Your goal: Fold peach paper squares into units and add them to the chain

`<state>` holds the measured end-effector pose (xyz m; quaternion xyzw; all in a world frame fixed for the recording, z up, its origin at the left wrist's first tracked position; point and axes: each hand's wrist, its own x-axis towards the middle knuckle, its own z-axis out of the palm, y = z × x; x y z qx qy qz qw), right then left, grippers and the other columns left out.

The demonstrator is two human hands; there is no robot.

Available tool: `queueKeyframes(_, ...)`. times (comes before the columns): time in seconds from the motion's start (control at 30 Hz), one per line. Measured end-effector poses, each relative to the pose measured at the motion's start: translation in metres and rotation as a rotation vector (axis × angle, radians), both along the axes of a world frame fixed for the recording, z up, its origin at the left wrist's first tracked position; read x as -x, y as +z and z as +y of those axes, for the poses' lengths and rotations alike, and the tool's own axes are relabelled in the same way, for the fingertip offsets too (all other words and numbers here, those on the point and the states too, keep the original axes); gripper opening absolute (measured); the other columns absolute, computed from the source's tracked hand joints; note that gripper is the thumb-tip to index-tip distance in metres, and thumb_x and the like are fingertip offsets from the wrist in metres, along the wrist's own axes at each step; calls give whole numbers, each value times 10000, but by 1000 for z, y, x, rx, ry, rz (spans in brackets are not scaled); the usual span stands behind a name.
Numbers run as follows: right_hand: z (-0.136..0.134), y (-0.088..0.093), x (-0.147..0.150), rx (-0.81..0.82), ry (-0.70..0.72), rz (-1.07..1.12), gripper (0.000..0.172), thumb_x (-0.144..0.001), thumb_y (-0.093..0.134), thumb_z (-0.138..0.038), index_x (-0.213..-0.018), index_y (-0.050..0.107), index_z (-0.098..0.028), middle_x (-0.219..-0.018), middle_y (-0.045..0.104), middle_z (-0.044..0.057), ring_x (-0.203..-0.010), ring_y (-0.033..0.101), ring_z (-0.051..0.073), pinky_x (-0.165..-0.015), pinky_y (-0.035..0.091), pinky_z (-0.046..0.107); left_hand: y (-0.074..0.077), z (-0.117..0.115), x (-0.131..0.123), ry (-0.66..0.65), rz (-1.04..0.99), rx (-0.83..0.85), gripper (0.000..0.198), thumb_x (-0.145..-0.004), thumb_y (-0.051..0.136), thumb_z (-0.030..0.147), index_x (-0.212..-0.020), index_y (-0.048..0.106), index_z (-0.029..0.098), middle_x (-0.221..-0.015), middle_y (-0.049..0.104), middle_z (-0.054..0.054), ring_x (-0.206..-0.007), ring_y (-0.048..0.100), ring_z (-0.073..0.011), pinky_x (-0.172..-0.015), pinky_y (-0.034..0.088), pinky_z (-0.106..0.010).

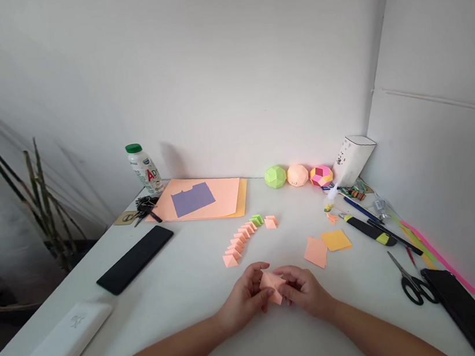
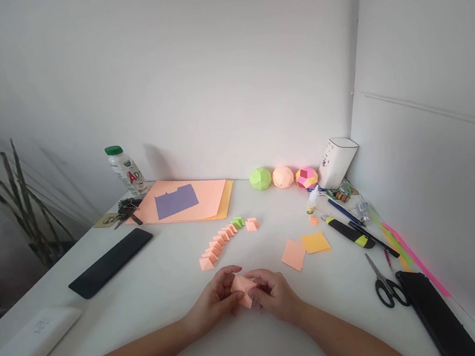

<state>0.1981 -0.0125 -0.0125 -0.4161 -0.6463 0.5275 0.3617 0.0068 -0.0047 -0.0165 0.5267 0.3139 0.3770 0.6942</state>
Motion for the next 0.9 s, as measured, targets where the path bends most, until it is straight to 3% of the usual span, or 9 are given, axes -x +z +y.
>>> queueKeyframes(0.3,0,2,0,14,13,-26,245,-857,525,-344,-1019,590,-173,-678,622,12,-541,575,126,-526,482,259,-1,2,0,-18,85,-11,374,-764,628,440,-1015,504,192,-669,490,49,-523,498,-92,-504,427,-242)
queueKeyframes(0.9,-2,4,2,-4,6,-69,223,-850,530,-335,-985,603,-173,-672,623,12,-528,565,123,-505,467,246,7,1,0,-26,125,-3,371,-747,640,444,-964,512,170,-645,528,48,-489,479,-75,-478,401,-217)
